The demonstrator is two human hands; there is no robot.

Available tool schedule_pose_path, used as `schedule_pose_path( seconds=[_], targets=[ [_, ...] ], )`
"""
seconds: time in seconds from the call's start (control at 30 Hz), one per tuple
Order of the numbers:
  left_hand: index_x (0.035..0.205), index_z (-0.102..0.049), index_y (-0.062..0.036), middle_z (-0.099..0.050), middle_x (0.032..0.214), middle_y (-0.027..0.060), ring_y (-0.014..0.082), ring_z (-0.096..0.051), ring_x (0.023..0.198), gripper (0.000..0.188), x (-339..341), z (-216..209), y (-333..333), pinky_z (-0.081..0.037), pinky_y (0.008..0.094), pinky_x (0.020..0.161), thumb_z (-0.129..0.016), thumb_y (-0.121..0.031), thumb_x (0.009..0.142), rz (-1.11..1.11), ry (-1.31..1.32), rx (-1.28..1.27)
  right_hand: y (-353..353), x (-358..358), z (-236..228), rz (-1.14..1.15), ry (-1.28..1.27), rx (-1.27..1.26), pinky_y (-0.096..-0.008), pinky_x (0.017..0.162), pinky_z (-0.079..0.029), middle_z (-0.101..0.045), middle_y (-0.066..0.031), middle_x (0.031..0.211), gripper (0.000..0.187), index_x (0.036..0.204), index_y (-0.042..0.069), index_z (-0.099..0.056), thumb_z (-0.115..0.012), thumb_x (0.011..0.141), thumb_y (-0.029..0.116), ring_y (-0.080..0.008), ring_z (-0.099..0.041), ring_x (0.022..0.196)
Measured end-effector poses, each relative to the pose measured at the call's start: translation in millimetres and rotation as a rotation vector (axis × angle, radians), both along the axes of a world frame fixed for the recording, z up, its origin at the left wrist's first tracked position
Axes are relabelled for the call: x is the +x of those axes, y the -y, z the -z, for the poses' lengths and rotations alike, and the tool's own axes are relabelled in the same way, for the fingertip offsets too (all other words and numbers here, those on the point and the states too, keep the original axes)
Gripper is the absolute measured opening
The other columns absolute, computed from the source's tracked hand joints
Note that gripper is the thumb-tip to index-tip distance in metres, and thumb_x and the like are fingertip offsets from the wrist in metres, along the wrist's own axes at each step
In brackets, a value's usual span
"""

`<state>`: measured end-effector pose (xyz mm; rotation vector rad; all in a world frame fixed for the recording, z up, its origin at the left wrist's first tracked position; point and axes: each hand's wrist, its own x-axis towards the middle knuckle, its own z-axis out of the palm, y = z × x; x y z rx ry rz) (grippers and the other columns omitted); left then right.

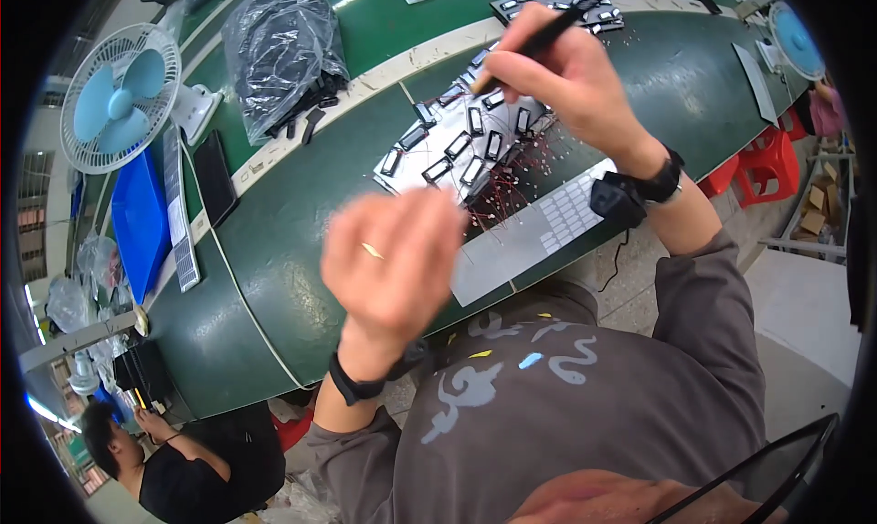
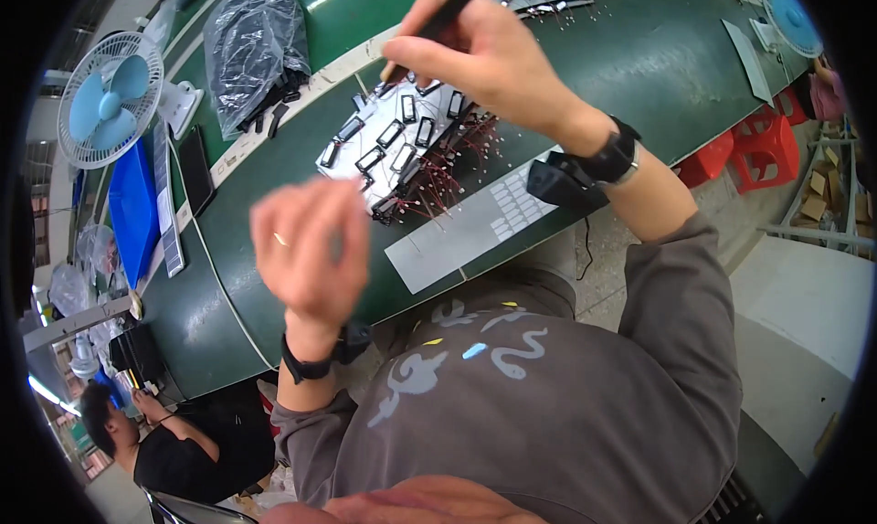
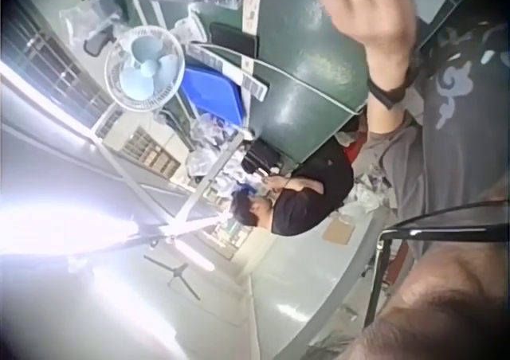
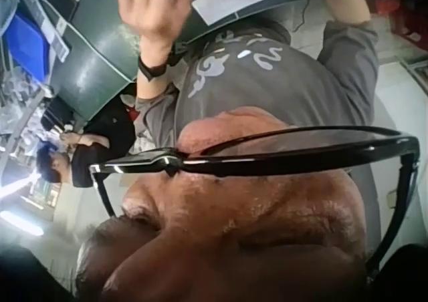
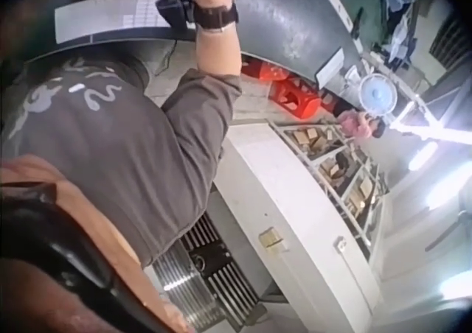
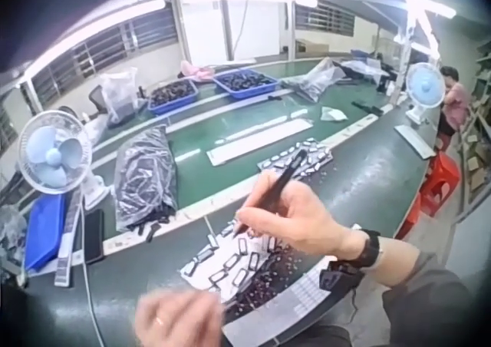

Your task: The person uses tweezers to peel small white stickers from a sheet and applies them to the black components of an electronic assembly, occasionally reaching for a tool from a bag on a shelf to assist.

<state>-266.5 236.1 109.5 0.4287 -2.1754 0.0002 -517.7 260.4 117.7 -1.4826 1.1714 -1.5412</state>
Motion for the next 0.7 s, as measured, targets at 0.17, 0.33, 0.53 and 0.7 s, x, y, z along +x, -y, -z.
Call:
schedule_pose_path(
  seconds=[0.17, 0.33, 0.53, 0.7],
  targets=[
    [0.097, -0.076, -0.0064, -0.072, 0.101, 0.0035, 0.0269, -0.063, 0.097, 0.016, -4, 12, 41, -0.050, 0.0374, 0.081, -0.078, -0.008, 0.082, -0.179, 0.065, 0.139, 24, 17, 17, -0.028, -0.056, 0.094, -0.0203, 0.068, -0.050, -0.072, -0.0056, 0.093, 0.013, 0.102, 0.005, -0.059, -0.068, 0.099, 0.013, -0.0045, -0.061, 0.075],
    [0.097, -0.076, -0.0061, -0.073, 0.103, 0.0024, 0.0263, -0.063, 0.100, 0.017, -4, 25, 37, -0.049, 0.0389, 0.085, -0.079, -0.009, 0.081, -0.144, 0.123, 0.144, 26, 24, 19, -0.013, -0.061, 0.135, -0.0200, 0.065, -0.049, -0.072, -0.0048, 0.092, 0.014, 0.100, 0.004, -0.060, -0.069, 0.098, 0.014, -0.0042, -0.061, 0.075],
    [0.097, -0.076, -0.0063, -0.073, 0.103, 0.0023, 0.0251, -0.063, 0.100, 0.016, -3, 30, 38, -0.049, 0.0384, 0.085, -0.079, -0.009, 0.081, -0.136, 0.115, 0.166, 28, 27, 21, 0.008, -0.087, 0.144, -0.0201, 0.064, -0.048, -0.068, -0.0013, 0.087, 0.015, 0.097, 0.003, -0.061, -0.070, 0.097, 0.015, -0.0041, -0.060, 0.073],
    [0.096, -0.077, -0.0063, -0.073, 0.103, 0.0020, 0.0248, -0.063, 0.100, 0.016, -3, 31, 38, -0.049, 0.0381, 0.085, -0.080, -0.009, 0.081, -0.139, 0.121, 0.162, 29, 29, 22, 0.020, -0.111, 0.134, -0.0207, 0.064, -0.047, -0.063, 0.0014, 0.082, 0.015, 0.096, 0.003, -0.063, -0.071, 0.097, 0.016, -0.0043, -0.059, 0.072]
  ],
)
